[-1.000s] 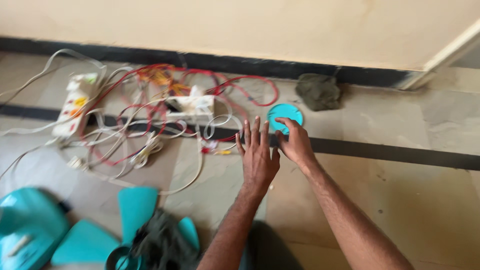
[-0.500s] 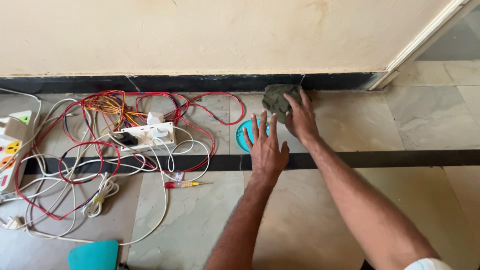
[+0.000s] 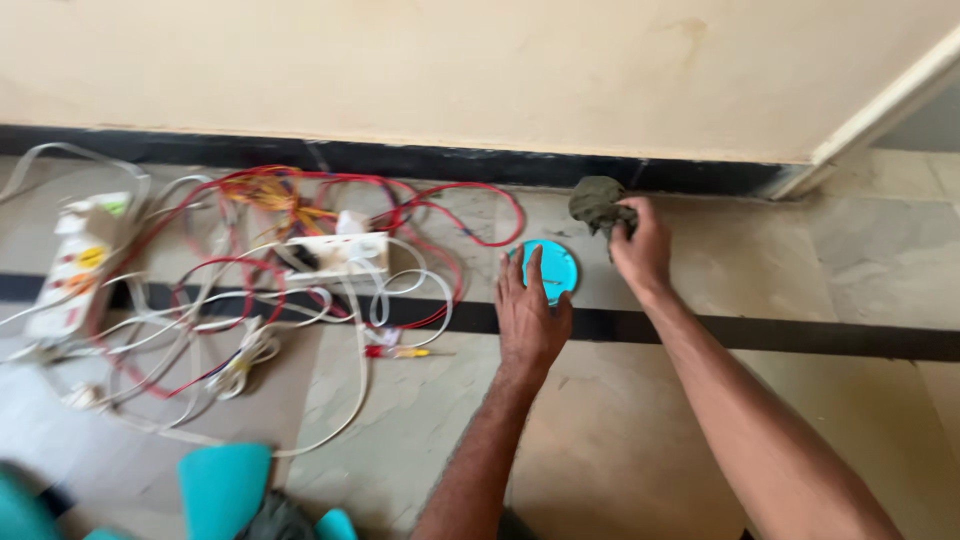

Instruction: The person sits on the floor and wipes a detached teal fan blade assembly with a dark cloth. They rotate the blade assembly to clean the central hub and the surfaces of the blades. The fan cage and base are visible nearby on the tiled floor.

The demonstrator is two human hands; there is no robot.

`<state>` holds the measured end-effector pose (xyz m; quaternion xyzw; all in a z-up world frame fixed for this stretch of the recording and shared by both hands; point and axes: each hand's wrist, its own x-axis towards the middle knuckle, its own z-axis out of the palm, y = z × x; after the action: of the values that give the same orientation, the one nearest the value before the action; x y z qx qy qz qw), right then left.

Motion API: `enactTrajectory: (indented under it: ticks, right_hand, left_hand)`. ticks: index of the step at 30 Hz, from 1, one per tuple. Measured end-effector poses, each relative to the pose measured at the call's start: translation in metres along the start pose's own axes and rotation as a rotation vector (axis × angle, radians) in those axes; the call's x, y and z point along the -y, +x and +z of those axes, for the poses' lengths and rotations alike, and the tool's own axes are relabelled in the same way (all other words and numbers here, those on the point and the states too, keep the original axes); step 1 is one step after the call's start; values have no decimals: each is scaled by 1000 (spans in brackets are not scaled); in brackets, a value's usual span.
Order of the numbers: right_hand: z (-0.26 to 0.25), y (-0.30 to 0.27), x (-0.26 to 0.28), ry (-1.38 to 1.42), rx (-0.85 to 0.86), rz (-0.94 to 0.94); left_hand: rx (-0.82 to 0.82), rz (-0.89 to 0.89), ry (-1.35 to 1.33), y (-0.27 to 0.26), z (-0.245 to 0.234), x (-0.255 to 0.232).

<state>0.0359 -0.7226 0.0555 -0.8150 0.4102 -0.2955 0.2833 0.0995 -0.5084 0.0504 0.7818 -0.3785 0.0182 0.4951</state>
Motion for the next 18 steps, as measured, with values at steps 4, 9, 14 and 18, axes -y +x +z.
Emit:
enactTrajectory:
  ticks: [4,9,14,18]
  right_hand:
    - [7,-32,34,889,164,-87]
    - [3,-119,135,1142,729,535]
    - [62,-200,185,680,1057,283]
    - [104,-265,226,387,1071,-187]
  left_hand:
    - [-35,-383,-599,-4,-24,19]
    - [-4,-647,-1299,-45,-123,37]
    - [-399,-566,-1160,-136,-173,106]
    - [-621,-530,-901,-221,-231,132]
